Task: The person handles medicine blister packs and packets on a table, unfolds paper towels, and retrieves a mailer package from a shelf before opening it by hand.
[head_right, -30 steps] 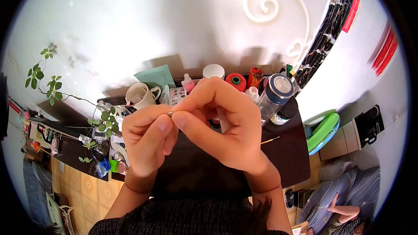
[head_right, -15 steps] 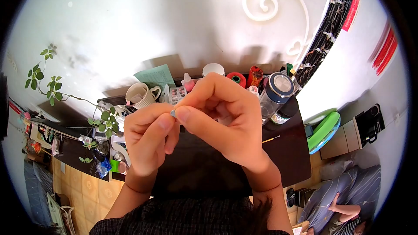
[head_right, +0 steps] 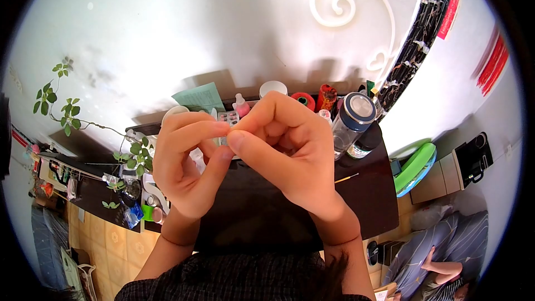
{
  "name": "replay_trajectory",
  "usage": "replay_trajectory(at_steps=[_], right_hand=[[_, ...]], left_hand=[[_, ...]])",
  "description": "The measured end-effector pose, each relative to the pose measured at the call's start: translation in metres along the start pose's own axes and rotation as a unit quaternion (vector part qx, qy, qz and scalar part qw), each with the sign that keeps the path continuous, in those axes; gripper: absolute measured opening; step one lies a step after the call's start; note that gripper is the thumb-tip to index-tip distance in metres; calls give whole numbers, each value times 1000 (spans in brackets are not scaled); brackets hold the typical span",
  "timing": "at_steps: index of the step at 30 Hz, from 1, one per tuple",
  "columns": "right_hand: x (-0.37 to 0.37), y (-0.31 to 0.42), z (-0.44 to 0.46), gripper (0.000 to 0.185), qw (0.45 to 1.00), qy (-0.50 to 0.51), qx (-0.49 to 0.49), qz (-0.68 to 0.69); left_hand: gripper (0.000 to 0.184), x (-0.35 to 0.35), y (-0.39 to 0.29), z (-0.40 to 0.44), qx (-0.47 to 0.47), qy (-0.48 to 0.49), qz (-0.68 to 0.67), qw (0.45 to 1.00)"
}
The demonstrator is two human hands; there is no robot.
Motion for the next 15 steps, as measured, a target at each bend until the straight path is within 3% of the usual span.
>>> replay_trajectory(at_steps=[9, 15], right_hand=[[1, 0, 0, 4, 1000, 0, -4, 4], [-3, -3, 7, 4, 997, 11, 0, -75]], left_hand=[[30, 1, -2, 0, 34, -23, 40, 998], [27, 1, 4, -1, 30, -30, 76, 996]])
Point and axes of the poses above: each hand's wrist, its own z-axis towards the middle knuckle, its own x-axis out of the palm, y = z × x, the point moved 4 cm from there along z, towards the middle knuckle, and after that the axes turned 2 degrees about -x, right-handed, at the moved point
